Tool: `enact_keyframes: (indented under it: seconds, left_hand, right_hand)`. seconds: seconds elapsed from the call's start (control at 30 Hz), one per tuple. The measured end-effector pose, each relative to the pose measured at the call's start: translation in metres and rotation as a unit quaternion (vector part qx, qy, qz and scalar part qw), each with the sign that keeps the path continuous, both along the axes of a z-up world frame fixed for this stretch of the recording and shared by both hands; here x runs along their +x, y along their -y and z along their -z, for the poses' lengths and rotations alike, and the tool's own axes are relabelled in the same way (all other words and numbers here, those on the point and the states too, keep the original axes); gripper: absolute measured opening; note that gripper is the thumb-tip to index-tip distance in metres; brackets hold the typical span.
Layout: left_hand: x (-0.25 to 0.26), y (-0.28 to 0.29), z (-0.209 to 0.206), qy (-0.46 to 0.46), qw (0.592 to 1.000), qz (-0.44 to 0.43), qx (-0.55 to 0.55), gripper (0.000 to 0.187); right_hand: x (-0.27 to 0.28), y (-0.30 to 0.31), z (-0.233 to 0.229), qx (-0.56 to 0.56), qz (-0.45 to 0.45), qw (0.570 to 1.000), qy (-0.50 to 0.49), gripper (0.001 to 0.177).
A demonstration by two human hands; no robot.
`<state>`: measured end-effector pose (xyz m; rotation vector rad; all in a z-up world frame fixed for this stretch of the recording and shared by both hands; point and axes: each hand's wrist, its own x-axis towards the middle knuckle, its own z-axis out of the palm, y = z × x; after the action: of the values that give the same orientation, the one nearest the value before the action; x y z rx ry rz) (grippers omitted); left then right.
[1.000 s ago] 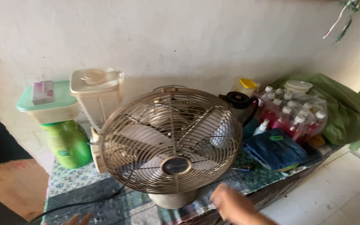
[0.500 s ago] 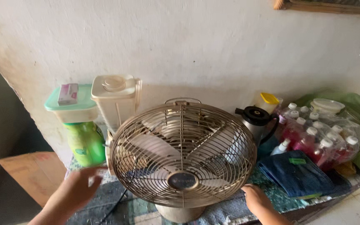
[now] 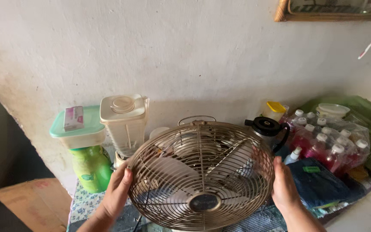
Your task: The person unplugs an electric fan, removes the front grille, and uses a screwdriver to loosen the central nut holding the fan blades. The clip ends with the fan partially disassembled.
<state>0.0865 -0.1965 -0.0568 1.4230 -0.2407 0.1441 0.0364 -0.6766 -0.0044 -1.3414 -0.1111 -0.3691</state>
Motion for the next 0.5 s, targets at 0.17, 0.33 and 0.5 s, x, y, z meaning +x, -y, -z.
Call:
enact_keyframes:
  seconds: [0.17, 0.33, 0.5]
  left_hand:
    - [-0.017, 0.009, 0.006, -0.014, 1.0, 0.007, 0.014, 0.066]
    - [-0.038, 0.02, -0.032, 0.068, 0.99, 0.118, -0.027, 0.06]
    - [-0.052, 0.028, -0.052, 0.041, 0.996, 0.071, -0.031, 0.057]
  right_hand:
    - [0.013, 0.015, 0.012, 0.052, -0.013, 0.998, -0.024, 0.07]
    - [0.03, 0.019, 0.01, 0.074, -0.027, 0.996, -0.031, 0.068]
    - [0.04, 0.019, 0.007, 0.099, -0.036, 0.993, -0.048, 0.065]
